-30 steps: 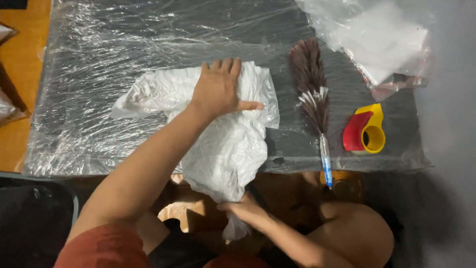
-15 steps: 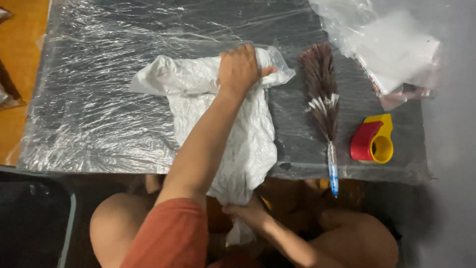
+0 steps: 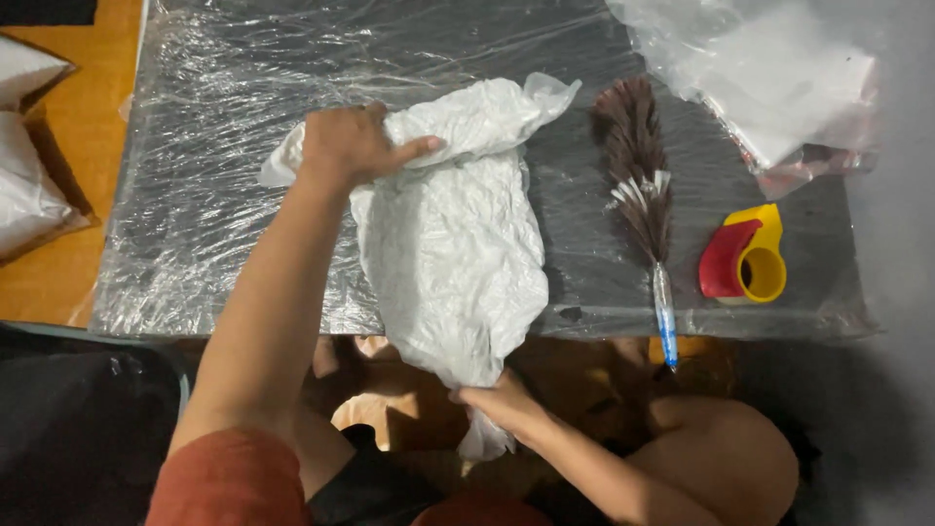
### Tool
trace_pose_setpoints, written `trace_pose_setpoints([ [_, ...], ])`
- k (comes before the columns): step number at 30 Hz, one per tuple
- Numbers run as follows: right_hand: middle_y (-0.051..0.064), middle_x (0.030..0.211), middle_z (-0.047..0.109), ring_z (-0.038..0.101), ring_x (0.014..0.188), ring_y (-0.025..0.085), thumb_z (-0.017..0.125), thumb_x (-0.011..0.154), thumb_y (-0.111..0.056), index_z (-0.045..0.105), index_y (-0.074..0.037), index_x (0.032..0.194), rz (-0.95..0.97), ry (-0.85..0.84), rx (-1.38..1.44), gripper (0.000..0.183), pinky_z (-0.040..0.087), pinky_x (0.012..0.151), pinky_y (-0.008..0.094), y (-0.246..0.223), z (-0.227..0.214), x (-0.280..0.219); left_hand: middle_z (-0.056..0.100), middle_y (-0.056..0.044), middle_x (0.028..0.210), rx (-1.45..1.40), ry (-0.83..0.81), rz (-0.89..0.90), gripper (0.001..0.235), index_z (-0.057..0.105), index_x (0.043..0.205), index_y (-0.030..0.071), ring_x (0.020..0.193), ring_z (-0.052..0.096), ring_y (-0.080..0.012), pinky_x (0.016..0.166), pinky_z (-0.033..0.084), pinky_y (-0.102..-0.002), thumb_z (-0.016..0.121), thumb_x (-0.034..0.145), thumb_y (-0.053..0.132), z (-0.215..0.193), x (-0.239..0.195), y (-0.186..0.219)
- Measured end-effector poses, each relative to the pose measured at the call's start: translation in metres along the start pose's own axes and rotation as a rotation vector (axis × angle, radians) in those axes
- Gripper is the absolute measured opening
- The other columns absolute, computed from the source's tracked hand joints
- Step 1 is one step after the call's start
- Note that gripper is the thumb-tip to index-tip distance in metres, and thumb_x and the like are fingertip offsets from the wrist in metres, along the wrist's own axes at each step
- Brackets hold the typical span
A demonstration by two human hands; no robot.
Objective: The person sits on the floor and uses a vacuum cleaner hose to remove air from a large white plastic bag containing a pillow. They hold the bag open, insert the hose, and press down on the bag to facilitate air removal, then remove the hose and smooth the package.
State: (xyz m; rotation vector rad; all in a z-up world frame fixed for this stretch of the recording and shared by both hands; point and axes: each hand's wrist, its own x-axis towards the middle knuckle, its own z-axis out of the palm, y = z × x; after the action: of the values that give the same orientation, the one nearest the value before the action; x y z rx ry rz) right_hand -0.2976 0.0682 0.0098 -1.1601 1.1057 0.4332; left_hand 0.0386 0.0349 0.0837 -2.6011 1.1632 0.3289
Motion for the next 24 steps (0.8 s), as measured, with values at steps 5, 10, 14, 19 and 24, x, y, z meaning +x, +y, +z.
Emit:
trace_pose_setpoints([
  [5,0.007,0.070,0.063,0.061,0.065,0.017,0.075,0.075,-0.012,0.071,-0.009,0.103,-0.016,-0.030,0.016,0.028,0.047,0.068,0.029,0.012,0.001,0.014,0.062,-0.011,0.093,0.062,0.450,-0.079,0.112,0.057,0.121,0.010,0.082,0.060,-0.0250,0.076,0.045,-0.040,0.003,0.088,0.103,0.068,0.005,0.005],
  [10,0.009,0.066,0.061,0.060,0.061,0.017,0.075,0.075,-0.009,0.068,-0.008,0.102,-0.053,-0.031,0.062,0.028,0.047,0.064,0.029,0.012,0.005,0.015,0.070,-0.018,0.123,-0.096,0.492,-0.176,0.120,0.056,0.144,0.008,0.112,0.065,-0.0347,0.100,0.044,-0.051,0.009,0.085,0.102,0.088,0.013,0.012],
  [14,0.003,0.117,0.071,0.063,0.107,0.017,0.073,0.071,-0.018,0.066,-0.016,0.135,0.007,-0.002,-0.016,0.064,0.047,0.091,0.028,-0.005,0.007,-0.002,0.068,-0.013,0.103,-0.149,0.683,-0.120,0.111,0.064,0.120,0.006,0.093,0.063,-0.0290,0.086,0.044,-0.044,0.011,0.090,0.098,0.096,0.022,0.005],
  [19,0.008,0.053,0.060,0.059,0.051,0.019,0.077,0.080,-0.011,0.062,-0.006,0.061,-0.121,-0.081,0.065,0.025,0.050,0.067,0.031,0.022,-0.001,0.011,0.016,-0.025,0.168,-0.304,0.551,-0.052,0.128,0.020,0.160,-0.008,0.155,0.008,-0.0352,0.126,0.004,-0.052,0.010,0.086,0.096,0.098,-0.021,0.004],
  [24,0.012,0.054,0.062,0.066,0.048,0.021,0.084,0.072,-0.014,0.069,0.003,0.080,-0.199,-0.047,0.164,0.024,0.056,0.052,0.035,0.046,-0.005,0.037,0.034,-0.037,0.150,-0.724,0.522,-0.246,0.092,0.026,0.152,-0.015,0.147,0.033,-0.0490,0.122,0.027,-0.056,0.071,0.097,0.044,0.084,-0.139,0.025],
])
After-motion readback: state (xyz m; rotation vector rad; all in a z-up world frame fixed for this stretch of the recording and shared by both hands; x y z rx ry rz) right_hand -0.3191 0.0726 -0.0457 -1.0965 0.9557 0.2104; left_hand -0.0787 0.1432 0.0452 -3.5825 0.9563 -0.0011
